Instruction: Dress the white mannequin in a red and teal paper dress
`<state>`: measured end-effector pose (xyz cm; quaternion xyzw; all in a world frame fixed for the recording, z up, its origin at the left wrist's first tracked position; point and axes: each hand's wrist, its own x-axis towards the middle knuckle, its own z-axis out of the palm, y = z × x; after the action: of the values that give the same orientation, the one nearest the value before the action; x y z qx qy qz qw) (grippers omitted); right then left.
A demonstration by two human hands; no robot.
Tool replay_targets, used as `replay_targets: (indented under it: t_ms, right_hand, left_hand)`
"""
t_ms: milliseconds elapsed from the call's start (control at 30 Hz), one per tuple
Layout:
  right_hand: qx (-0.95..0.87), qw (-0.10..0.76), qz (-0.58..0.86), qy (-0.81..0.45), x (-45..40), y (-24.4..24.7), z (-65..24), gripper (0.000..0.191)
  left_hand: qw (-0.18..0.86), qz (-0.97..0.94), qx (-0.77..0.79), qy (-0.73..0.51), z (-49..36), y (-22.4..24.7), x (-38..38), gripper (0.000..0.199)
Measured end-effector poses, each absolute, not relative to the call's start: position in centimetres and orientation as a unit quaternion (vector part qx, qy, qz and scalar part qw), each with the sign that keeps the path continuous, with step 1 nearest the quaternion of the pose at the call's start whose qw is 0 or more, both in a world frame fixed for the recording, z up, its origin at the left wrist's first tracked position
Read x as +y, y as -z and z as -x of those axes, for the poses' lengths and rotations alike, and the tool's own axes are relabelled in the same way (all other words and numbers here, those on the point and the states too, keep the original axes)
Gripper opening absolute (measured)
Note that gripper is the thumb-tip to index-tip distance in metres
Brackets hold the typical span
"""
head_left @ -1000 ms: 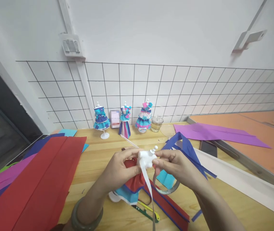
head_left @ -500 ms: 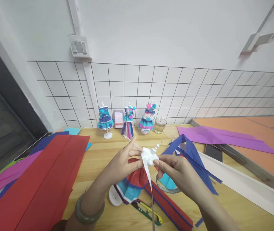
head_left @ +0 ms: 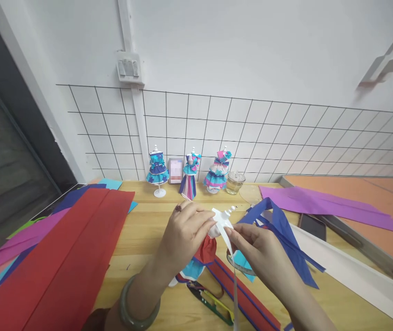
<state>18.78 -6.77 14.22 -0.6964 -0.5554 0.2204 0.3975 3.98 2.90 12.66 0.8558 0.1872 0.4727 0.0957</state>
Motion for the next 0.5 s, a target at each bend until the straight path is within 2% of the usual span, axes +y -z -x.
replay_targets:
  t_ms: [133, 300, 500]
  right_hand:
    - [-0.556, 0.387, 0.699, -0.229, -7.0, -14.5, -18.6, 0.041]
    - [-0.550, 0.373, 0.708, -0.238, -7.0, -14.8, -18.5, 0.042]
    - [-0.549, 0.373, 0.712, -0.229, -7.0, -15.0, -18.0, 0.038]
  left_hand:
    - [0.083, -0.865, 0.173, -0.464, -3.8, -12.7, 2.7, 0.019]
    - [0.221, -0.847, 0.209, -0.436, -3.3, -13.4, 2.2, 0.039]
    - [0.318, -0.815, 0.242, -0.419, -3.5, -13.6, 2.0, 0.025]
